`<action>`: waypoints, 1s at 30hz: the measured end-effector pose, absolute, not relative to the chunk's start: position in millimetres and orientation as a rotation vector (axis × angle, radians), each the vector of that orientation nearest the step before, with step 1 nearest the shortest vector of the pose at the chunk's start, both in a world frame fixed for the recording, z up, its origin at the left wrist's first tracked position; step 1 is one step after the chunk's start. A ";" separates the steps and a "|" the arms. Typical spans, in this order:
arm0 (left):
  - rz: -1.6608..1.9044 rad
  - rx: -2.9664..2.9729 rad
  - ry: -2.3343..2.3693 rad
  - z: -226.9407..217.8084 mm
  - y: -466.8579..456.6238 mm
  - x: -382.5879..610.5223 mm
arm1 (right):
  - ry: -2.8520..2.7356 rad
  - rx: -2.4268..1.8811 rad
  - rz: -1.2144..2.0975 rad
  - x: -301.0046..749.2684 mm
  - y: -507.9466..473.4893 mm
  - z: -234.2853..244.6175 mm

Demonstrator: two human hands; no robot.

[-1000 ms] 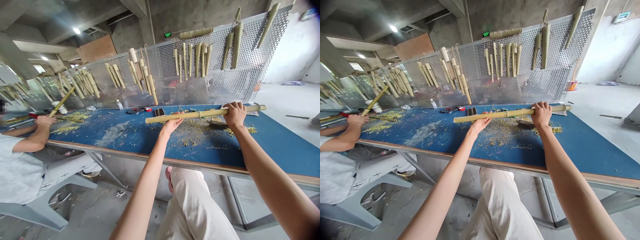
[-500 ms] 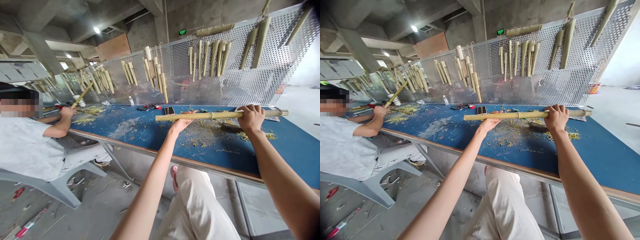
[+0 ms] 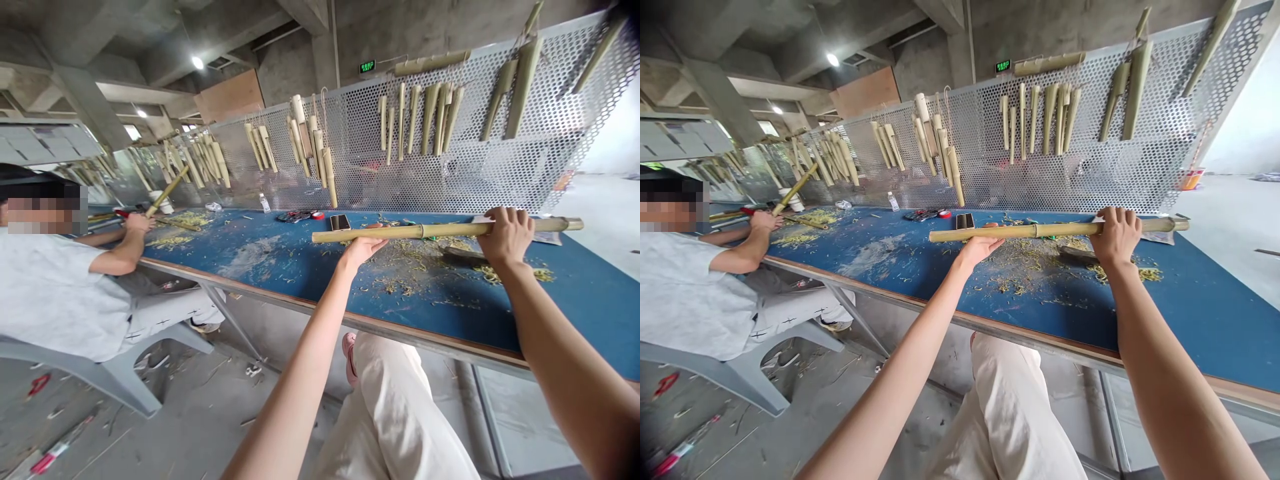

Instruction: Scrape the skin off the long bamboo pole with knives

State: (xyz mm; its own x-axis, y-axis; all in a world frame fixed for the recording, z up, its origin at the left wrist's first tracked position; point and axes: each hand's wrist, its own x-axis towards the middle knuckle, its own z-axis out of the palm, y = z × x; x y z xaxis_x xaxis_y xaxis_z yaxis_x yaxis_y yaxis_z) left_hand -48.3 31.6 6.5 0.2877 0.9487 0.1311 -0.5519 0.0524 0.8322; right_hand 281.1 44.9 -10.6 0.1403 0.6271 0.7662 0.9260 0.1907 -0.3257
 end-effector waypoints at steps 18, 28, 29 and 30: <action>1.194 0.989 0.678 -5.5 48.2 -44.9 | -1.412 -1.589 -0.479 280.8 62.1 -14.5; 1.190 1.183 0.718 -11.7 42.7 -44.5 | -1.460 -1.648 -0.510 279.5 61.2 -16.6; 1.201 1.165 0.718 -10.4 43.1 -43.5 | -1.473 -1.640 -0.525 278.1 59.6 -15.2; 1.219 1.138 0.716 -8.6 43.8 -42.2 | -1.474 -1.633 -0.539 276.4 57.7 -13.0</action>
